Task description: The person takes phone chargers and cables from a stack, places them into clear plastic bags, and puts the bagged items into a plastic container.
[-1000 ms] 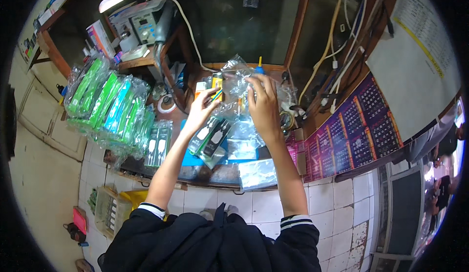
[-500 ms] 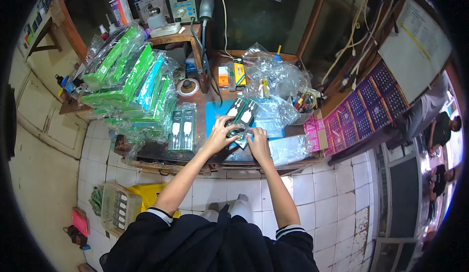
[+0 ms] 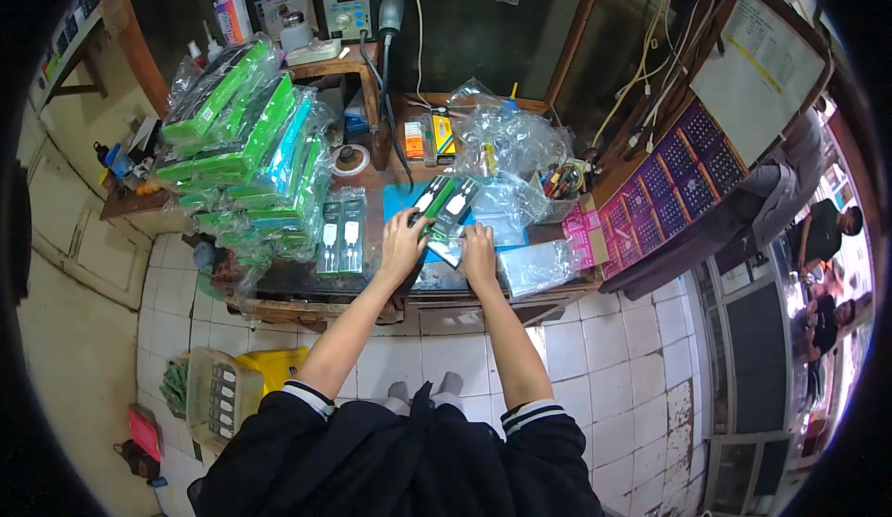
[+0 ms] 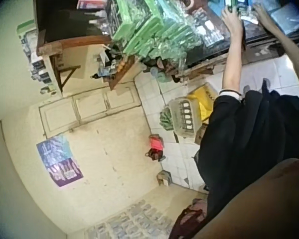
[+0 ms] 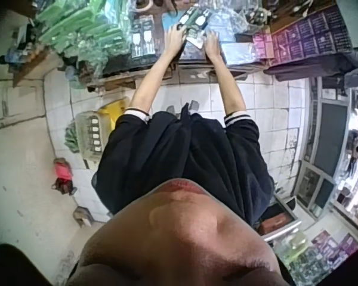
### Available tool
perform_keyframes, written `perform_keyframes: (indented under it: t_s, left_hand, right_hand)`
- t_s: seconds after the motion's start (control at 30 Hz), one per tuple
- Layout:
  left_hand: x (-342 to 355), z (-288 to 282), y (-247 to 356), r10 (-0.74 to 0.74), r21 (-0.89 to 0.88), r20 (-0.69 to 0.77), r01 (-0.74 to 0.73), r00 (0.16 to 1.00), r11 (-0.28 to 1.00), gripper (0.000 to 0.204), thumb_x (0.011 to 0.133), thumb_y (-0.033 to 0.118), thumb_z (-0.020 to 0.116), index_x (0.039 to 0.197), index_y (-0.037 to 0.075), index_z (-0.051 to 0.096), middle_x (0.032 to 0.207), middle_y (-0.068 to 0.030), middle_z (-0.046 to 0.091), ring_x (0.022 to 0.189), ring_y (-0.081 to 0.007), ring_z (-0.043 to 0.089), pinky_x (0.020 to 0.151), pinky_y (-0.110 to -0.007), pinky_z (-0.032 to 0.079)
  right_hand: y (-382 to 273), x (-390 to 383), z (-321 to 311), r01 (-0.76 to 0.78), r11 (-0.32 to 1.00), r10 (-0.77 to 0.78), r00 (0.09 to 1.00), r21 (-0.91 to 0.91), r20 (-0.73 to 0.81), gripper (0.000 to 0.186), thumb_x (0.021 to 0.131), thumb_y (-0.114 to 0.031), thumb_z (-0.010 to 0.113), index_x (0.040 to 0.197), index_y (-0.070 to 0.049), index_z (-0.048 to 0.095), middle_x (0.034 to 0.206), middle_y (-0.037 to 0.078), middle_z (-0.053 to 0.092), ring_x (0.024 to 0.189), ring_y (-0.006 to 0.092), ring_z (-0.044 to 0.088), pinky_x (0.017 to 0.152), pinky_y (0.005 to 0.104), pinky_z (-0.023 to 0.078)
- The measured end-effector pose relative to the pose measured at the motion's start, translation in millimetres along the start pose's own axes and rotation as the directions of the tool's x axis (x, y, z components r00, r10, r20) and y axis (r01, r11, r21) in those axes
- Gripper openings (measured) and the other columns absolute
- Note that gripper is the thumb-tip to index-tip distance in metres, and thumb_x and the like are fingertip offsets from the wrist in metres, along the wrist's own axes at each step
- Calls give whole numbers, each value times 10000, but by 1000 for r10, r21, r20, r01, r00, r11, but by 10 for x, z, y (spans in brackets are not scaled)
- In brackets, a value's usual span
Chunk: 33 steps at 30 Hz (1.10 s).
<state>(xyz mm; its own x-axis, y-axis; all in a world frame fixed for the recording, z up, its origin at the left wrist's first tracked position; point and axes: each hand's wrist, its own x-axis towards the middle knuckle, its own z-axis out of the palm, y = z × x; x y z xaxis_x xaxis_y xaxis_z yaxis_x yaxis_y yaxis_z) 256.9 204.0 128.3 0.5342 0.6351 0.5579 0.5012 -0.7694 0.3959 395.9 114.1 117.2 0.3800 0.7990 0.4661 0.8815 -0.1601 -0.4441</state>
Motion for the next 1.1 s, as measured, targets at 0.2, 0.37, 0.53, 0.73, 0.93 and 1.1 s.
perform_keyframes:
  t_s: [0.2,0.37,0.53,0.73,0.93,1.1]
  left_hand:
    - [36,-29,144,-45,47,3,45,999,998,382,640,301,706,967,154,576,1139,-105,458,1091,-294,400,901,-460,312]
    - [48,33,195,-68,16,-54,69,996,997,387,611,223,719,967,165,578,1159,-108,447,1097,-302,398,929,-457,297]
    - [0,88,183,36,42,-28,-34,999,999,374,703,71,592,1036,241,578,1173,-106,448,1124,-298,388,962,-475,270]
    - [-80,-25,225,-5,77,-3,5,1000,997,422,701,58,595,1090,215,552,1185,-115,435,1147,-306,366,974,-469,259]
    - [-172,-77,230,36,25,-40,-35,999,999,272,690,105,631,955,146,585,994,-50,495,1001,-251,428,837,-399,324]
    - [-102,38,369,132,-14,-44,-133,990,991,189,709,165,642,888,134,587,879,-12,533,891,-203,479,759,-360,344]
  right_hand:
    - [106,90,-58,207,972,-198,977,-110,84,103,700,19,479,797,16,513,842,159,519,844,306,495,744,368,427]
    - [244,125,-144,219,976,-217,974,-14,63,84,747,-24,522,815,23,523,849,162,513,854,313,486,757,379,420]
    - [208,126,-32,275,923,-295,955,270,36,232,685,-63,641,903,-5,587,887,136,523,866,305,477,788,378,405]
    - [151,132,130,239,967,-242,970,88,19,176,690,-76,630,847,-23,570,853,119,518,847,288,491,727,371,420]
    - [261,198,-71,320,943,-325,944,86,49,101,695,0,519,790,-28,534,788,126,511,808,289,502,710,381,421]
    - [504,177,-268,316,949,-316,948,19,44,92,692,-21,556,780,-28,533,768,129,514,796,293,507,716,379,422]
